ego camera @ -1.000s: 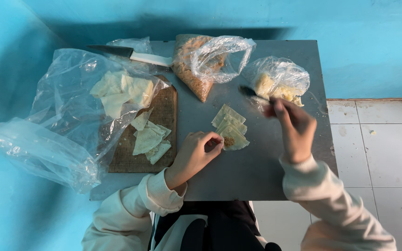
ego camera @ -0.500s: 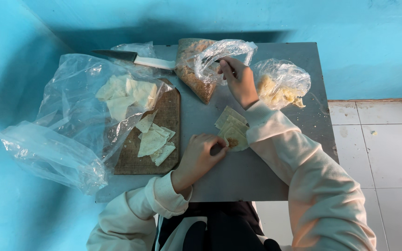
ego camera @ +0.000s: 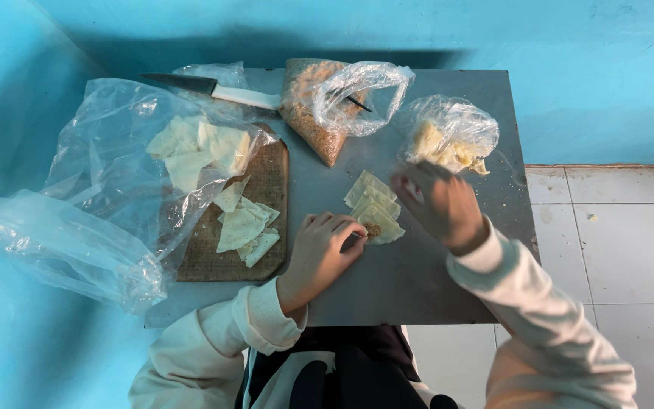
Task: The person sits at a metal table and fills square pastry wrappers with a spoonful of filling, then folds the wrappers into triangular stuffed pastries and stacks the finished pastries on the table. They repeat the fill-and-fold cycle with wrappers taken from a plastic-covered stack and filling from covered containers.
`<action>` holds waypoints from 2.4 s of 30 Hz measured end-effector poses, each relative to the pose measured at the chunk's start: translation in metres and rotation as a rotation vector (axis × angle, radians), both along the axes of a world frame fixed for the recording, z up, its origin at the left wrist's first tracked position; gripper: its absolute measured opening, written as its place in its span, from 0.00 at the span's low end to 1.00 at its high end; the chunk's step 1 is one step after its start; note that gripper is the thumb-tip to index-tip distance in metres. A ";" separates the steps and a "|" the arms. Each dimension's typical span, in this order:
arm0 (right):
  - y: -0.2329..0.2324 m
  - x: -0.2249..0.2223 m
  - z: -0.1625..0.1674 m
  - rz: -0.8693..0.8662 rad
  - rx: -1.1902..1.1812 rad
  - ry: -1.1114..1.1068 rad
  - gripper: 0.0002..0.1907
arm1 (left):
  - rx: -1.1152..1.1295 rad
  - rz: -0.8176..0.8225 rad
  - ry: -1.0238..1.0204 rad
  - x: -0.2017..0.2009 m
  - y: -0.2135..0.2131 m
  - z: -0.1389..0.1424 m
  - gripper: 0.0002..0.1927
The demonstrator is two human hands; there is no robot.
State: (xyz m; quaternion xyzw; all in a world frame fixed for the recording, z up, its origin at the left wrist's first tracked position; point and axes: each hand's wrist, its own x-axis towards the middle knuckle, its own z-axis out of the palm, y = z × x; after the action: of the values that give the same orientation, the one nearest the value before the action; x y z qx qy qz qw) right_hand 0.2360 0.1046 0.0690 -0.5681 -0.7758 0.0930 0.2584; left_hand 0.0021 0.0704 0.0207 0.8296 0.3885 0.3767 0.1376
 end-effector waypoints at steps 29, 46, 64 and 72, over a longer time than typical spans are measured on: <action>-0.055 0.016 -0.062 -0.075 -0.390 0.580 0.08 | 0.128 -0.013 0.177 0.004 0.002 -0.014 0.07; -0.056 0.006 -0.069 0.094 -0.172 0.411 0.11 | 0.122 -0.024 0.170 0.003 0.003 -0.016 0.08; -0.055 0.003 -0.061 0.230 0.007 0.296 0.13 | 0.103 -0.046 0.216 0.002 0.003 -0.018 0.06; -0.053 0.011 -0.052 0.485 0.160 -0.010 0.18 | 0.062 -0.096 0.283 -0.002 0.004 -0.019 0.12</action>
State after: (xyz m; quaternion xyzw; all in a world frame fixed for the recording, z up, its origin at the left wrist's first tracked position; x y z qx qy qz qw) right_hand 0.2466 0.0520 0.0166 -0.3434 -0.8956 0.0875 0.2689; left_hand -0.0001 0.0745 0.0016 0.8959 0.3520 0.2607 0.0734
